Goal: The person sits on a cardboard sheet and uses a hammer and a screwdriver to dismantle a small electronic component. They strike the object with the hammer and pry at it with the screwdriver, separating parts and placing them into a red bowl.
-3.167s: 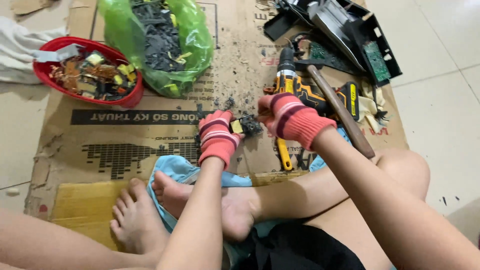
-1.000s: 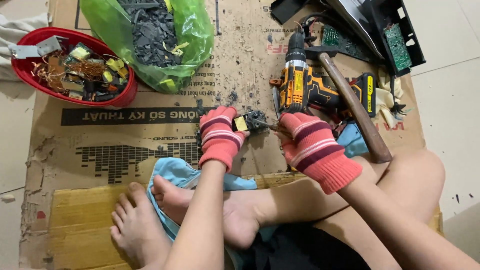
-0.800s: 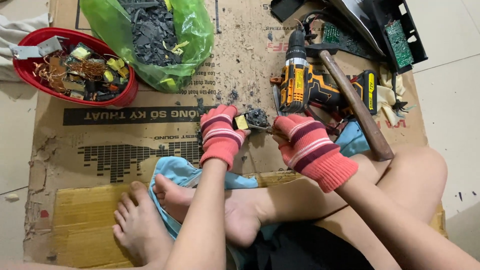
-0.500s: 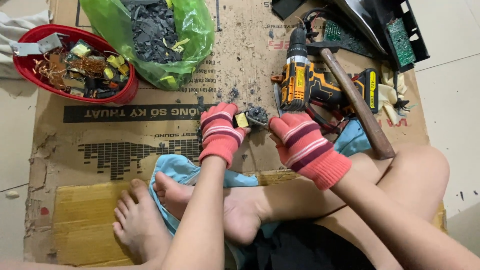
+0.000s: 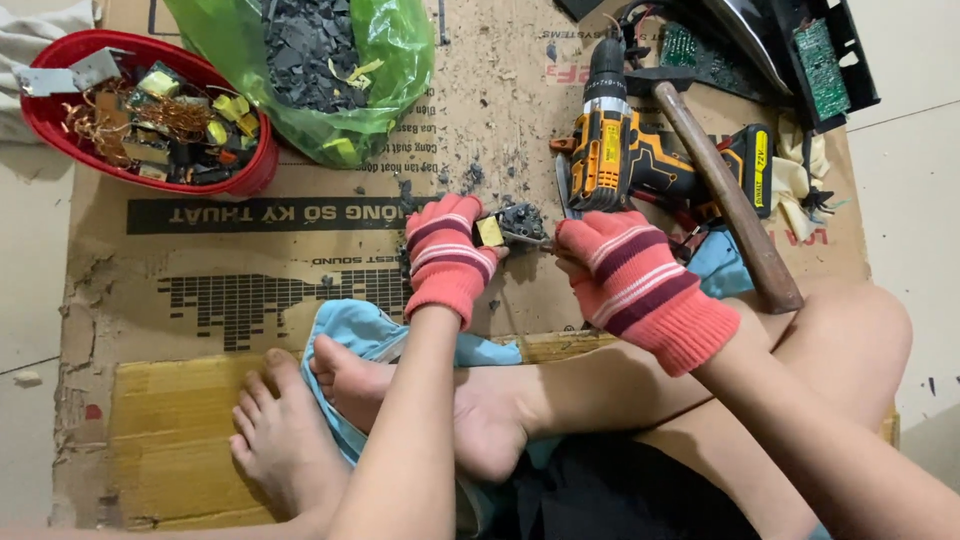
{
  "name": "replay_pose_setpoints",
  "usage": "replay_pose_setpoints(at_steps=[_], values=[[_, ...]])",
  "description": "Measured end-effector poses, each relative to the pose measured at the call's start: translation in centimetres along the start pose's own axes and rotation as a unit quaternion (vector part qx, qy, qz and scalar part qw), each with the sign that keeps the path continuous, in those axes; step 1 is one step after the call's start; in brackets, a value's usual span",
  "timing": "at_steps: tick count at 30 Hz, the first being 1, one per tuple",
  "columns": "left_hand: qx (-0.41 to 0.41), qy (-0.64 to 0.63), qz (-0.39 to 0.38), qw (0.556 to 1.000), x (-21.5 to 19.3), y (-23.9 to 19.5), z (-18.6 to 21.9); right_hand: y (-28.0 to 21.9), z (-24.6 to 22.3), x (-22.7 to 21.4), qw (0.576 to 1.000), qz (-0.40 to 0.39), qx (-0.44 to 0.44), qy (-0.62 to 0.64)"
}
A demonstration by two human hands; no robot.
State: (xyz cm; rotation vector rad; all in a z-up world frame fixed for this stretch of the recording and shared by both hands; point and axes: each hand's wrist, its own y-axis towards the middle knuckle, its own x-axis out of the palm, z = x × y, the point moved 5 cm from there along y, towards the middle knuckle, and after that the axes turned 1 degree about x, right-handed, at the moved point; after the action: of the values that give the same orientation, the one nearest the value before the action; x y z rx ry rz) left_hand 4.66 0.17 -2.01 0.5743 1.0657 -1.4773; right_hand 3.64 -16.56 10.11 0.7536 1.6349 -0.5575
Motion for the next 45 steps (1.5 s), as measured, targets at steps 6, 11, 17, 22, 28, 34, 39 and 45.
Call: replay_pose_setpoints(at_steps=[6, 11, 17, 22, 28, 34, 39, 45], values=[[-0.01, -0.017, -0.002, 1.0, 0.7, 0.0, -0.3, -0.8, 1.8, 2.3, 1.0, -0.008, 0.001, 0.003], [0.0, -0.002, 0.007, 1.0, 0.4, -0.1, -0.1, -0.7, 0.7, 0.9, 1.0, 0.0, -0.012, 0.007], [0.014, 0.009, 0.037, 0.999, 0.6, -0.1, -0.1, -0.7, 0.7, 1.0, 1.0, 0.001, -0.013, -0.004], [0.033, 0.015, 0.074, 0.997, 1.1, -0.2, -0.2, 0.5, -0.8, 0.9, 0.999, -0.036, 0.009, -0.001], [0.052, -0.003, 0.104, 0.993, 1.5, 0.2, -0.6, 1.4, -1.9, -0.1, 0.999, -0.025, 0.012, 0.023], [0.044, 0.001, 0.104, 0.994, 0.9, -0.4, -0.1, 0.8, 0.5, 0.4, 0.999, -0.041, 0.018, -0.007], [0.033, -0.007, 0.087, 0.996, 1.1, -0.1, -0.2, 1.0, 1.3, 1.2, 0.997, -0.063, 0.029, -0.021], [-0.006, 0.012, 0.017, 1.0, -0.2, -0.2, 0.6, 2.0, 1.0, -0.1, 0.996, -0.065, 0.064, -0.006]])
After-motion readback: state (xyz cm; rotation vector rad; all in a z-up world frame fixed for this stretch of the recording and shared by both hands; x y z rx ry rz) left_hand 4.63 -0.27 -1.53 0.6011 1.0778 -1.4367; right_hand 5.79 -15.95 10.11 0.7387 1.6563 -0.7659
